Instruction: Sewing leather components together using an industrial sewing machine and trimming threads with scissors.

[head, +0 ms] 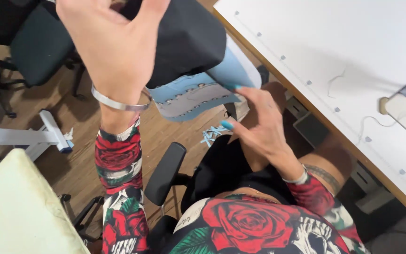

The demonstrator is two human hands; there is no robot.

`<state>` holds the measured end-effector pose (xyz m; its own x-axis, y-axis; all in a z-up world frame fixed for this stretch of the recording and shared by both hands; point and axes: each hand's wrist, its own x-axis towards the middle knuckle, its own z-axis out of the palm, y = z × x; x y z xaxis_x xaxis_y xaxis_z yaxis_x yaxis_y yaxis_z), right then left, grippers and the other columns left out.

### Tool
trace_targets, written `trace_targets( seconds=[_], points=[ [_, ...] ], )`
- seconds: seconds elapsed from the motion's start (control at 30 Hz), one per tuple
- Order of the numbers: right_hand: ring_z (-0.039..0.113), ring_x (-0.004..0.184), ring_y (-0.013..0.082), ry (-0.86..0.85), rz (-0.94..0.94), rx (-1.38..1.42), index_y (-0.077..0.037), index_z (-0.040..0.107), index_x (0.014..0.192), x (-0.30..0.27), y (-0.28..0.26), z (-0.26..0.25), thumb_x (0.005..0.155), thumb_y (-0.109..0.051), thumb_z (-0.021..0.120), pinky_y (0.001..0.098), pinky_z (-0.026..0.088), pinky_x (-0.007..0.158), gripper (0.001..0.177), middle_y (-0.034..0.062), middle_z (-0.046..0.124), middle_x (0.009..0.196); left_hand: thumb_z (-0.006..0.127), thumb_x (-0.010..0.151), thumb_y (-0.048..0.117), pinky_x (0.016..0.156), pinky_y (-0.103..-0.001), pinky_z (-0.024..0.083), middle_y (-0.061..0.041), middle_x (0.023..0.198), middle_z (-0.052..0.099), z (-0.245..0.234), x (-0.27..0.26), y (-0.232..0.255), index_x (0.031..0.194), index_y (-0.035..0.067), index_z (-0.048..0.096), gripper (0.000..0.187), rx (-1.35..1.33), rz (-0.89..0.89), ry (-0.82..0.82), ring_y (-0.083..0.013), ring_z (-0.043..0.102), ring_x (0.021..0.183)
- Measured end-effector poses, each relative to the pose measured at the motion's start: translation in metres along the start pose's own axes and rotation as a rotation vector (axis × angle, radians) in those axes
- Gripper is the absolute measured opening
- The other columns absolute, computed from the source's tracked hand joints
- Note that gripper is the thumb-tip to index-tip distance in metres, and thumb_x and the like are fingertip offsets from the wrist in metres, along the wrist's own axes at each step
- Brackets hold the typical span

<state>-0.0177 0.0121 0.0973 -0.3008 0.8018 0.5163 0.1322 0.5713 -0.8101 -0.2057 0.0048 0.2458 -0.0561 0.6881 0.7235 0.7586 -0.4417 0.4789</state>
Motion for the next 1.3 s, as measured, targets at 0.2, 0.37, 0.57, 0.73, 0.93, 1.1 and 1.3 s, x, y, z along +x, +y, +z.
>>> trace_targets(
  seconds=[0.2, 0.37, 0.57, 0.73, 0.93, 1.1, 1.3],
  points=[
    [0.058, 0.09, 0.0338, -0.133, 0.007, 0.23, -0.003, 0.044, 0.113, 0.055, -0.01, 0.025, 0.073, -0.045, 0.068, 0.0452, 0.043, 0.082, 0.063, 0.0165, 0.057, 0.095, 0.06, 0.091, 0.01, 0.082, -0.034, 0.035, -0.009, 0.098, 0.06, -0.018, -0.005, 0.01, 0.102, -0.005, 0.06, 0.018, 0.067, 0.024, -0.018, -0.0156, 0.053, 0.093],
    [0.06, 0.09, 0.0195, -0.366, -0.158, 0.263, -0.004, 0.046, 0.108, 0.083, -0.056, -0.002, 0.078, -0.026, 0.065, 0.0319, 0.05, 0.085, 0.042, 0.0095, 0.06, 0.094, 0.059, 0.091, 0.011, 0.088, -0.038, 0.029, -0.01, 0.102, 0.06, -0.031, -0.007, 0.014, 0.104, -0.003, 0.058, 0.019, 0.127, 0.048, -0.011, -0.0186, 0.054, 0.097],
    [0.055, 0.073, 0.0142, -0.323, -0.274, 0.379, -0.002, 0.062, 0.092, 0.084, -0.044, 0.011, 0.085, -0.011, 0.062, 0.0244, 0.046, 0.062, 0.011, 0.0066, 0.06, 0.082, 0.057, 0.091, 0.012, 0.096, -0.042, 0.023, -0.011, 0.107, 0.059, -0.035, -0.018, 0.032, 0.107, -0.001, 0.057, 0.021, 0.158, 0.054, -0.042, -0.0222, 0.055, 0.103],
    [0.041, 0.072, 0.0197, -0.381, -0.489, 0.29, -0.001, 0.059, 0.099, 0.082, -0.056, 0.0, 0.088, 0.005, 0.058, 0.0309, 0.034, 0.064, 0.012, 0.0061, 0.046, 0.076, 0.056, 0.09, 0.013, 0.102, -0.046, 0.017, -0.012, 0.112, 0.058, -0.041, -0.027, 0.044, 0.109, 0.001, 0.056, 0.022, 0.186, 0.061, -0.048, -0.0251, 0.056, 0.107],
    [0.041, 0.072, 0.0214, -0.369, -0.528, 0.164, 0.002, 0.058, 0.097, 0.074, -0.086, 0.0, 0.086, 0.01, 0.056, 0.0307, 0.033, 0.063, 0.014, 0.0063, 0.049, 0.072, 0.054, 0.09, 0.014, 0.109, -0.051, 0.01, -0.013, 0.117, 0.058, -0.056, -0.043, 0.055, 0.111, 0.003, 0.054, 0.024, 0.256, 0.047, -0.036, -0.0287, 0.058, 0.113],
    [0.046, 0.075, 0.0234, -0.373, -0.51, 0.09, 0.001, 0.058, 0.099, 0.058, -0.087, 0.011, 0.078, 0.014, 0.055, 0.0322, 0.04, 0.068, 0.025, 0.0075, 0.053, 0.077, 0.073, 0.079, 0.028, 0.114, -0.043, 0.019, -0.01, 0.125, 0.052, -0.035, -0.103, 0.052, 0.12, 0.007, 0.049, 0.052, 0.343, -0.1, 0.07, -0.0259, 0.051, 0.121],
    [0.05, 0.077, 0.0202, -0.423, -0.52, 0.04, -0.007, 0.063, 0.095, 0.048, -0.083, 0.021, 0.081, 0.01, 0.063, 0.0288, 0.041, 0.064, 0.022, 0.0028, 0.056, 0.079, 0.064, 0.082, 0.019, 0.107, -0.046, 0.025, -0.008, 0.102, 0.063, -0.044, -0.117, 0.048, 0.106, 0.005, 0.059, 0.028, 0.272, -0.16, 0.062, -0.0215, 0.062, 0.096]
  ],
)
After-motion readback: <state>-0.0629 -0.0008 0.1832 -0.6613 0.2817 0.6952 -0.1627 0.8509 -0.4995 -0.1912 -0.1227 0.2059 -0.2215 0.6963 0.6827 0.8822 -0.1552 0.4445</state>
